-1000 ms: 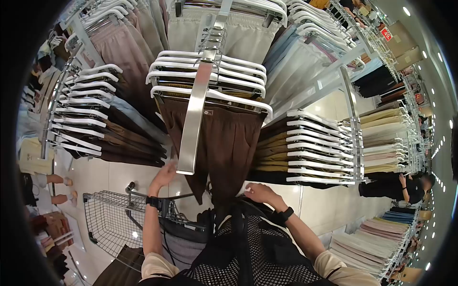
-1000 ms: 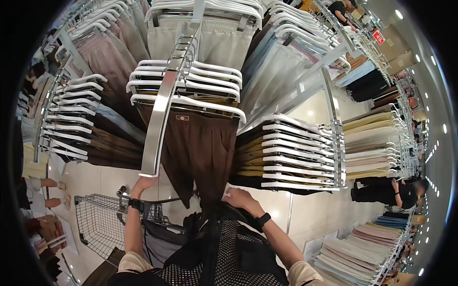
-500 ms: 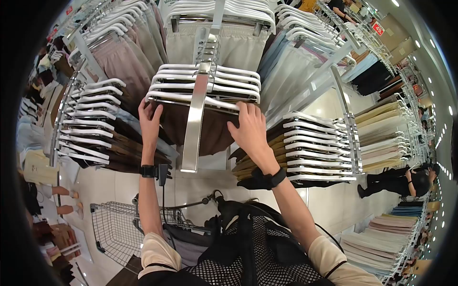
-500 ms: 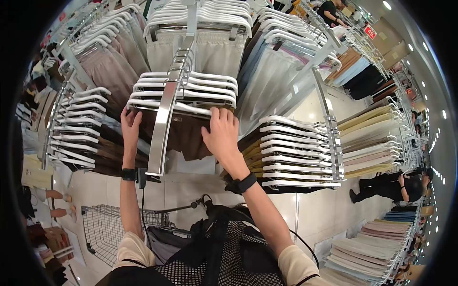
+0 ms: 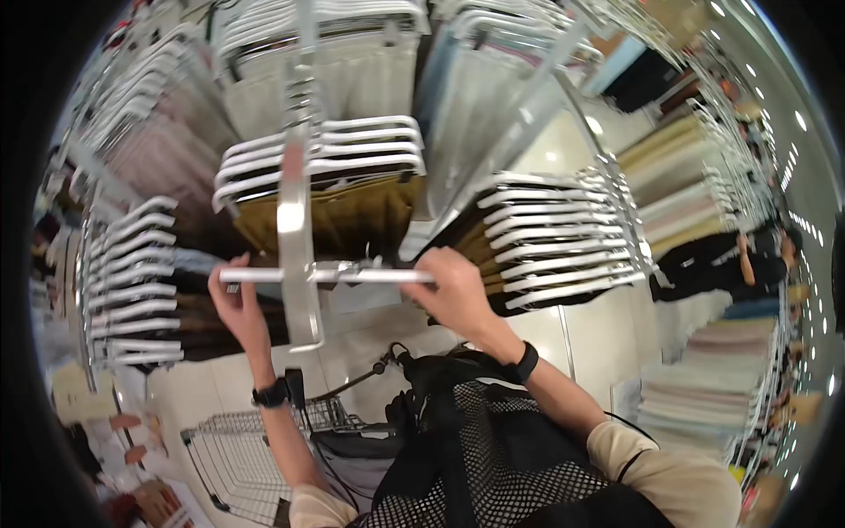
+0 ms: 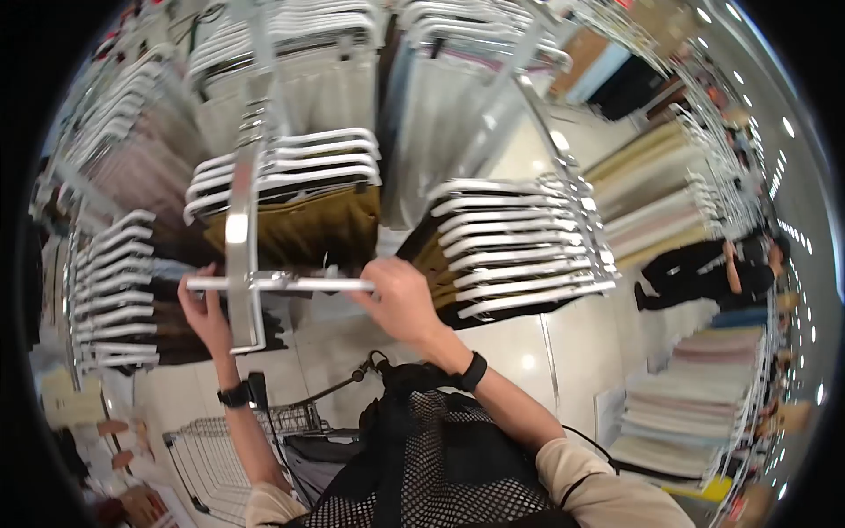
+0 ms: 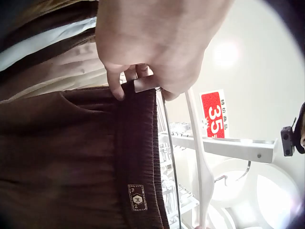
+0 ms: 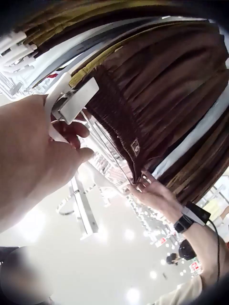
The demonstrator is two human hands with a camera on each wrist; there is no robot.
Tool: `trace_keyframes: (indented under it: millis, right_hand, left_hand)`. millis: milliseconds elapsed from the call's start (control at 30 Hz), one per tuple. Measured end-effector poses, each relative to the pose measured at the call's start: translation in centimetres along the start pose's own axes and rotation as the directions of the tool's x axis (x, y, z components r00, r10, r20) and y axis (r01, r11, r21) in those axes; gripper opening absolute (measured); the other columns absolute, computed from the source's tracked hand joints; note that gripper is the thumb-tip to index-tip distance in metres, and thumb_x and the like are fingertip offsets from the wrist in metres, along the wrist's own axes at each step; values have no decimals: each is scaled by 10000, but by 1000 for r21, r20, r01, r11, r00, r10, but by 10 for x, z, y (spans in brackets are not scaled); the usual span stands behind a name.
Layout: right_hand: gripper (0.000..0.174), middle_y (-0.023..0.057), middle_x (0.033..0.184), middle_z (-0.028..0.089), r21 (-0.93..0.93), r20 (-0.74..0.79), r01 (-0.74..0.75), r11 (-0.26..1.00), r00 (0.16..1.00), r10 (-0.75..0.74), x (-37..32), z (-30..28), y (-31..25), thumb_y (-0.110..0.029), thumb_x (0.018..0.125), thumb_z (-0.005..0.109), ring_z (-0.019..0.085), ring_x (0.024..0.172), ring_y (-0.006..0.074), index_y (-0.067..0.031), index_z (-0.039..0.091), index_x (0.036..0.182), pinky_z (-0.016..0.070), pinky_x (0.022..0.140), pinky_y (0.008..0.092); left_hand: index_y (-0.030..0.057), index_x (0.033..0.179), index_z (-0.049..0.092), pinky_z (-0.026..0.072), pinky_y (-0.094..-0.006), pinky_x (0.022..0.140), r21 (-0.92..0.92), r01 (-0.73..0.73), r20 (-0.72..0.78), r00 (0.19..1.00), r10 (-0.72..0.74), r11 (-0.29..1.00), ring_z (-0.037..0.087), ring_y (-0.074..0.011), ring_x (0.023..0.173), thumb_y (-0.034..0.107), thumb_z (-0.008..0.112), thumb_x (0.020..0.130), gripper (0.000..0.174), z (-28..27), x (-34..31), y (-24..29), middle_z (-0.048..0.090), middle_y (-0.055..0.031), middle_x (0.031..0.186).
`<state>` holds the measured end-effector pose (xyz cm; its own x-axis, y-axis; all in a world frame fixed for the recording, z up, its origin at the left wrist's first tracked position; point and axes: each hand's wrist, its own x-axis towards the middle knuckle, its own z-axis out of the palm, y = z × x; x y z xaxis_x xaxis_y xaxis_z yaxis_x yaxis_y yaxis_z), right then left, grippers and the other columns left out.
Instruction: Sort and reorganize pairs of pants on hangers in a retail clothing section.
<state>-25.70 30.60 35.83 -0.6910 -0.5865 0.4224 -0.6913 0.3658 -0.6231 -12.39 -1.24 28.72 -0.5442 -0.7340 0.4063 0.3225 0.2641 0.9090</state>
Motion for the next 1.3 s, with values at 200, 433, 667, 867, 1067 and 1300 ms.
trace_keyframes:
  millis: [200, 433, 667, 867, 1067, 1300]
  right_hand:
    - [341, 114, 806, 607, 26, 353, -49, 998, 935, 37, -80, -46, -9, -313, 925, 820, 623, 791, 329, -44, 643, 815, 525, 693, 465]
    - [349, 87, 838, 596, -16, 452, -10, 1000, 892, 16, -134, -135, 11, -373, 953, 786, 653, 822, 316, -72, 613, 918, 541, 699, 443]
    - [316, 89, 886, 646, -145, 446, -125, 981, 877, 178, -208, -249, 87, -350, 936, 801, 660, 877, 319, -80, 636, 932, 532, 833, 446]
    - [288, 82, 874, 642, -110, 248, -199, 974, 943, 221, -259, -340, 145, -310, 922, 818, 656, 885, 310, -86, 637, 932, 515, 837, 432]
    - [309, 83, 772, 586, -272, -48, -259, 927, 966, 256, -332, -452, 241, -267, 826, 889, 582, 746, 316, -74, 664, 913, 437, 702, 445]
    - [300, 104, 745, 645, -327, -272, -413, 850, 903, 334, -310, -566, 352, -228, 785, 925, 633, 720, 298, -38, 716, 885, 477, 640, 414]
  left_hand:
    - [17, 1271, 561, 455, -288, 1042, 244, 175, 48, 980, -192, 954, 591, -138, 1121, 49, 715, 984, 328, -22, -84, 5, 658, -79, 1213]
    - [43, 1031, 542, 486, -408, 1005, 46, 212, 208, 954, -217, 976, 612, -266, 1064, 7, 758, 920, 245, 17, -167, 72, 602, -104, 1053]
    - [6, 906, 717, 536, -365, 876, 358, 276, 651, 611, -450, 892, 683, -250, 962, -52, 838, 769, 192, 125, -215, 164, 730, -115, 983]
    - [-19, 1071, 755, 542, -351, 924, 402, 220, 845, 285, -453, 889, 699, -261, 1018, 56, 871, 855, 256, 269, -257, 176, 714, -124, 1100]
    - [101, 1568, 522, 517, -430, 1159, 433, 322, 867, 109, -487, 842, 564, -270, 1421, 81, 745, 990, 620, 403, -286, 204, 547, -114, 1570]
    - [56, 1481, 603, 494, -392, 1158, 532, 156, 803, 219, -554, 832, 597, -232, 1394, 50, 643, 1055, 428, 421, -285, 225, 640, -108, 1485]
